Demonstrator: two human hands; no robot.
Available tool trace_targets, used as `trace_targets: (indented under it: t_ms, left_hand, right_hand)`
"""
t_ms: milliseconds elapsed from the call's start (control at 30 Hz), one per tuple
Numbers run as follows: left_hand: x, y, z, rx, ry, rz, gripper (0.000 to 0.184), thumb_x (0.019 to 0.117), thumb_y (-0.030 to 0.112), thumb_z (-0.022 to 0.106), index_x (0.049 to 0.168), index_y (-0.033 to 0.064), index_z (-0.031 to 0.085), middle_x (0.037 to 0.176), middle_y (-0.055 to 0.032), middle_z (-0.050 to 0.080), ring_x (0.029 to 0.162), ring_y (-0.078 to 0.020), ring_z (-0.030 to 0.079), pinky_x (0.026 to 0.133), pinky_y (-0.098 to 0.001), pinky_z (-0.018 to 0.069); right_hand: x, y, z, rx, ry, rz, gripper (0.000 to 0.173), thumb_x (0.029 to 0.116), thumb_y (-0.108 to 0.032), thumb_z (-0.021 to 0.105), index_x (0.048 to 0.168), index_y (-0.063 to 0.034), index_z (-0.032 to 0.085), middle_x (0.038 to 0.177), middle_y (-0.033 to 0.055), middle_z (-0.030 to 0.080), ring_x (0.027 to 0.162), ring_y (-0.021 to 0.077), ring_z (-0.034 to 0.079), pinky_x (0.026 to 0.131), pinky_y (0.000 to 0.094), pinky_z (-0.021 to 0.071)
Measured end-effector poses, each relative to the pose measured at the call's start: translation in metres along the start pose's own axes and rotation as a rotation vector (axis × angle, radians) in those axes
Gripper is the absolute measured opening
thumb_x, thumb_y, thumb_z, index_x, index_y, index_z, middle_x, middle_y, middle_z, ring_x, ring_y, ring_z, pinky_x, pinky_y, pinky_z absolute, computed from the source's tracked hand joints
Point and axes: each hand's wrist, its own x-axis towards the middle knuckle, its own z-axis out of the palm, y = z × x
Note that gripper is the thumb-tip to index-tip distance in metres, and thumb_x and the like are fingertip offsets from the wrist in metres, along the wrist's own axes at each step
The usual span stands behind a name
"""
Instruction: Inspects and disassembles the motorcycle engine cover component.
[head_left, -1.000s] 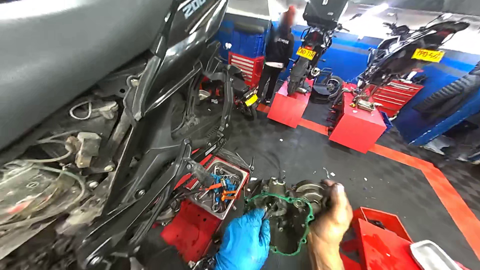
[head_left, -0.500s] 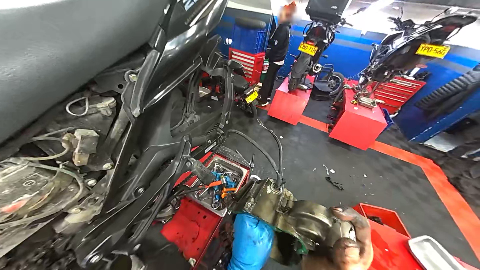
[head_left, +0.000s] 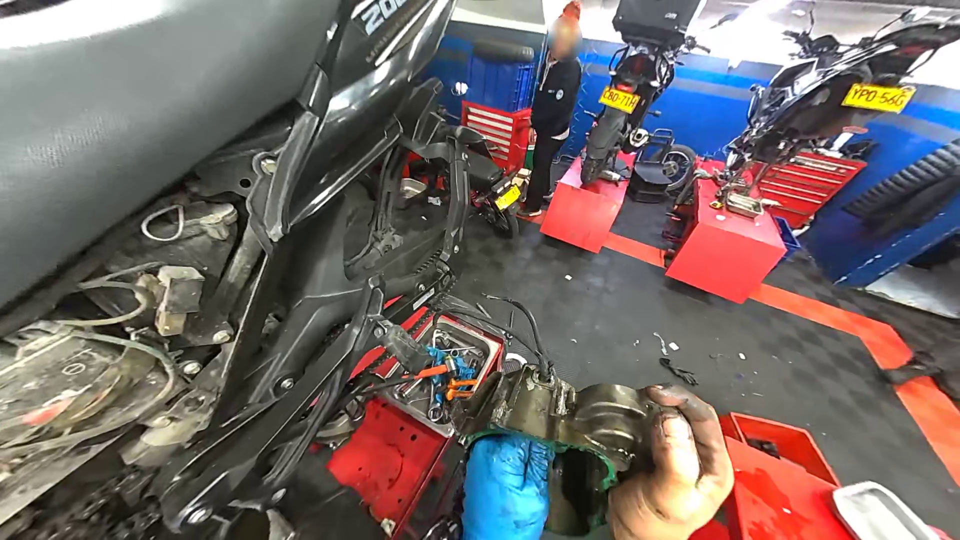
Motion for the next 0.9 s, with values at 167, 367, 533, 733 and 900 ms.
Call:
trace_targets:
  t_ms: [167, 367, 533, 733, 900]
  left_hand:
    - [0.003, -0.015, 0.005, -0.010, -0.027, 0.063, 0.040, 0.1041, 0.034, 0.053, 0.076, 0.0122, 0.069, 0.065, 0.0030, 0.064, 0.062, -0.0046, 0.063, 0.059, -0.0250, 0.0545]
    - [0.006, -0.023, 0.008, 0.047, -0.083, 0.045, 0.040, 0.1061, 0.038, 0.051, 0.082, 0.0127, 0.072, 0.067, 0.0026, 0.065, 0.063, -0.0074, 0.064, 0.059, -0.0287, 0.0562]
    - [-0.001, -0.007, -0.019, 0.215, -0.329, -0.088, 0.038, 0.1024, 0.045, 0.056, 0.096, 0.0120, 0.074, 0.069, -0.0015, 0.066, 0.064, -0.0147, 0.065, 0.061, -0.0380, 0.0562]
    - [0.029, -0.029, -0.021, -0.192, -0.497, 0.250, 0.034, 0.0993, 0.040, 0.066, 0.082, 0.0110, 0.072, 0.122, -0.0109, 0.064, 0.120, -0.0167, 0.058, 0.102, -0.0335, 0.0510]
    - [0.041, -0.033, -0.009, -0.300, -0.752, 0.490, 0.016, 0.1014, 0.025, 0.064, 0.104, 0.0117, 0.072, 0.145, -0.0142, 0.057, 0.147, -0.0248, 0.042, 0.123, -0.0455, 0.0337]
  right_hand:
    - [0.000, 0.018, 0.002, -0.011, 0.055, 0.038, 0.018, 0.0984, -0.019, 0.059, 0.101, -0.0053, 0.071, 0.088, -0.0017, 0.071, 0.076, 0.0067, 0.068, 0.069, 0.0210, 0.0592]
    - [0.001, 0.041, 0.002, -0.083, 0.157, 0.167, 0.020, 0.0991, -0.015, 0.054, 0.098, -0.0034, 0.070, 0.083, -0.0009, 0.070, 0.073, 0.0069, 0.068, 0.068, 0.0224, 0.0599]
    - [0.025, 0.061, -0.015, -0.156, 0.274, 0.247, 0.017, 0.1004, -0.014, 0.054, 0.097, -0.0040, 0.067, 0.075, -0.0023, 0.066, 0.065, 0.0063, 0.066, 0.062, 0.0233, 0.0589]
    - [0.016, 0.064, -0.022, -0.100, 0.261, 0.290, 0.018, 0.0986, -0.018, 0.058, 0.094, -0.0046, 0.069, 0.073, 0.0014, 0.066, 0.063, 0.0095, 0.065, 0.059, 0.0252, 0.0580]
    - [0.009, 0.054, -0.014, -0.018, 0.200, 0.300, 0.019, 0.0973, -0.021, 0.061, 0.097, -0.0043, 0.070, 0.076, 0.0025, 0.068, 0.065, 0.0099, 0.067, 0.060, 0.0261, 0.0593]
